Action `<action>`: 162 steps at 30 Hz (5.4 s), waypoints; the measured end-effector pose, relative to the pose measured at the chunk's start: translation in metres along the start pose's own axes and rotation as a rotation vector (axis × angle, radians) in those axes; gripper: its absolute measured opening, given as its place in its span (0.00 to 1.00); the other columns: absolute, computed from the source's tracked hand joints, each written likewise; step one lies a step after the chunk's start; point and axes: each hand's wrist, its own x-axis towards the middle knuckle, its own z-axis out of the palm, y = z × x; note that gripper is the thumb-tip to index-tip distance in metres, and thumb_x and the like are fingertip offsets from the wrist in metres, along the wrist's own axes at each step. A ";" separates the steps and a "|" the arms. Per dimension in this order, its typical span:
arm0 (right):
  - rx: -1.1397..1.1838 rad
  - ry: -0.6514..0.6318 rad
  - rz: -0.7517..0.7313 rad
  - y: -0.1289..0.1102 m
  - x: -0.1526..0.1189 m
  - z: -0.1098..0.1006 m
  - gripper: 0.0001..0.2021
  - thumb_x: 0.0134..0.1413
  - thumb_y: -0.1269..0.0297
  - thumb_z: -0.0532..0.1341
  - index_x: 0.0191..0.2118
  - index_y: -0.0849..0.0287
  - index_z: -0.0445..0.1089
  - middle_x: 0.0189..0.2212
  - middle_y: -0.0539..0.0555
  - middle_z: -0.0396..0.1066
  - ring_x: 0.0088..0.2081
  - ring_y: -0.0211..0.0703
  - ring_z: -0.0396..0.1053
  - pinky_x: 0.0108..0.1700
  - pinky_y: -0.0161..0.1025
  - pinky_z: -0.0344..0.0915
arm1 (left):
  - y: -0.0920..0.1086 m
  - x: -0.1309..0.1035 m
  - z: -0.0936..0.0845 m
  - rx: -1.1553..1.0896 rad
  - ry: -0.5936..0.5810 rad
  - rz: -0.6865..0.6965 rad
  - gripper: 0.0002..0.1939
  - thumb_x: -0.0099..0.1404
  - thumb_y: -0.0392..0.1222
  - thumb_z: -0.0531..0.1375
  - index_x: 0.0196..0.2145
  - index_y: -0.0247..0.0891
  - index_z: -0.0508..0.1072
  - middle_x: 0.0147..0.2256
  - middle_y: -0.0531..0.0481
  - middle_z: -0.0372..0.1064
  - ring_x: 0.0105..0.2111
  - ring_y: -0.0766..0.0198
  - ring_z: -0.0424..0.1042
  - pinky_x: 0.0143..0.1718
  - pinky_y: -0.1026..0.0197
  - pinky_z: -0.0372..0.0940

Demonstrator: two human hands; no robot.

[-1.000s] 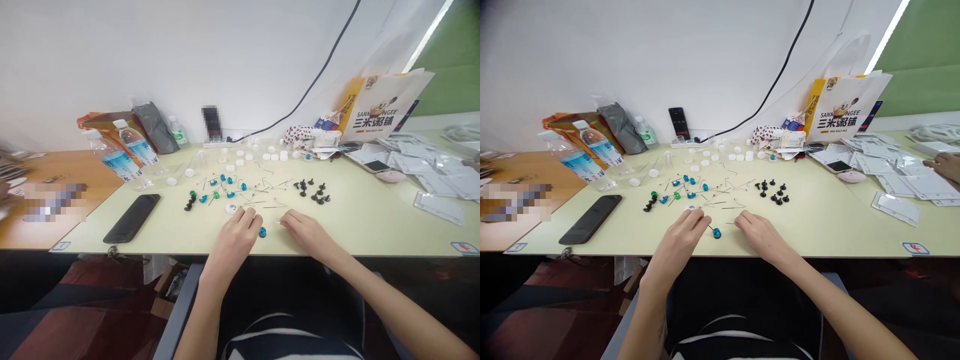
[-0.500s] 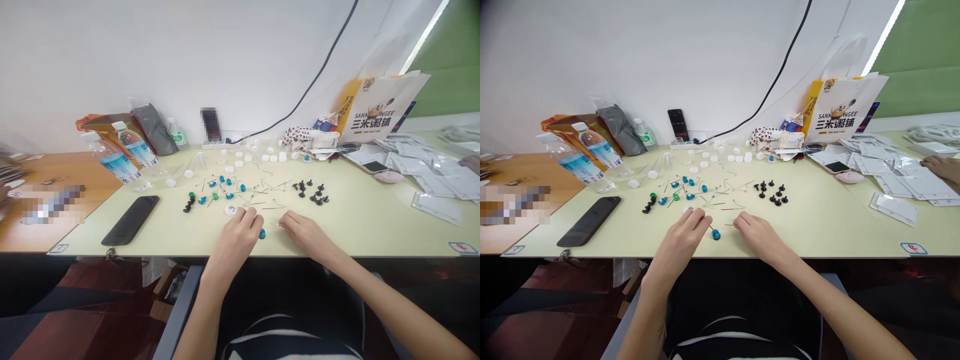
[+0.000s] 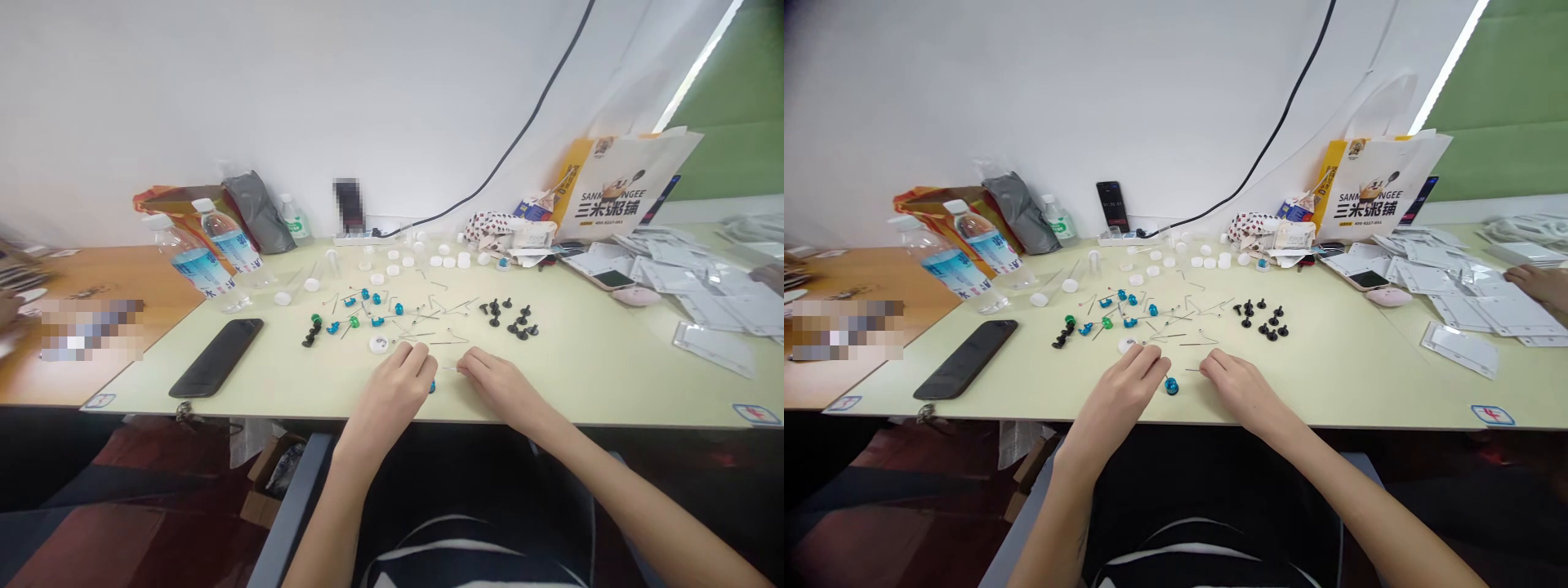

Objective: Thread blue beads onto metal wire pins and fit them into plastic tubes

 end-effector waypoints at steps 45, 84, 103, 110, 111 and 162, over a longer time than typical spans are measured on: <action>-0.057 0.129 -0.293 -0.020 -0.006 0.002 0.07 0.59 0.70 0.51 0.34 0.62 0.65 0.23 0.50 0.61 0.22 0.33 0.58 0.24 0.34 0.54 | 0.007 0.001 -0.004 0.097 -0.077 0.033 0.11 0.57 0.21 0.47 0.31 0.35 0.61 0.34 0.47 0.58 0.36 0.60 0.61 0.34 0.59 0.62; -0.154 0.158 -0.280 -0.019 -0.008 0.007 0.07 0.58 0.73 0.51 0.32 0.62 0.64 0.23 0.49 0.58 0.22 0.34 0.55 0.23 0.36 0.51 | 0.005 0.004 -0.008 -0.055 -0.121 0.022 0.10 0.58 0.23 0.49 0.30 0.35 0.62 0.34 0.47 0.60 0.37 0.60 0.62 0.34 0.59 0.62; 0.145 0.267 -0.017 -0.018 -0.002 -0.004 0.07 0.60 0.71 0.50 0.37 0.61 0.65 0.29 0.53 0.66 0.29 0.35 0.65 0.30 0.33 0.61 | 0.037 -0.037 0.032 -0.229 0.460 -0.448 0.07 0.61 0.40 0.57 0.26 0.36 0.66 0.20 0.53 0.65 0.21 0.69 0.64 0.23 0.65 0.56; 0.268 0.264 0.052 -0.018 0.003 -0.007 0.07 0.60 0.70 0.50 0.37 0.59 0.65 0.30 0.53 0.67 0.31 0.37 0.67 0.33 0.34 0.65 | 0.037 -0.028 0.050 -0.393 0.273 -0.582 0.13 0.58 0.45 0.60 0.38 0.35 0.70 0.34 0.45 0.71 0.37 0.58 0.69 0.35 0.58 0.64; 0.276 0.262 0.046 -0.018 0.003 -0.007 0.07 0.60 0.70 0.50 0.37 0.59 0.65 0.30 0.53 0.67 0.31 0.37 0.67 0.33 0.34 0.65 | 0.038 -0.027 0.053 -0.451 0.270 -0.580 0.12 0.57 0.43 0.61 0.38 0.36 0.69 0.35 0.45 0.71 0.38 0.58 0.68 0.37 0.57 0.64; -0.109 0.286 -0.198 -0.015 -0.009 0.002 0.09 0.58 0.73 0.52 0.41 0.65 0.68 0.29 0.56 0.68 0.32 0.40 0.66 0.34 0.38 0.64 | 0.029 -0.009 0.067 -1.407 0.227 -0.688 0.12 0.60 0.39 0.56 0.42 0.36 0.72 0.33 0.48 0.70 0.32 0.64 0.70 0.38 0.61 0.67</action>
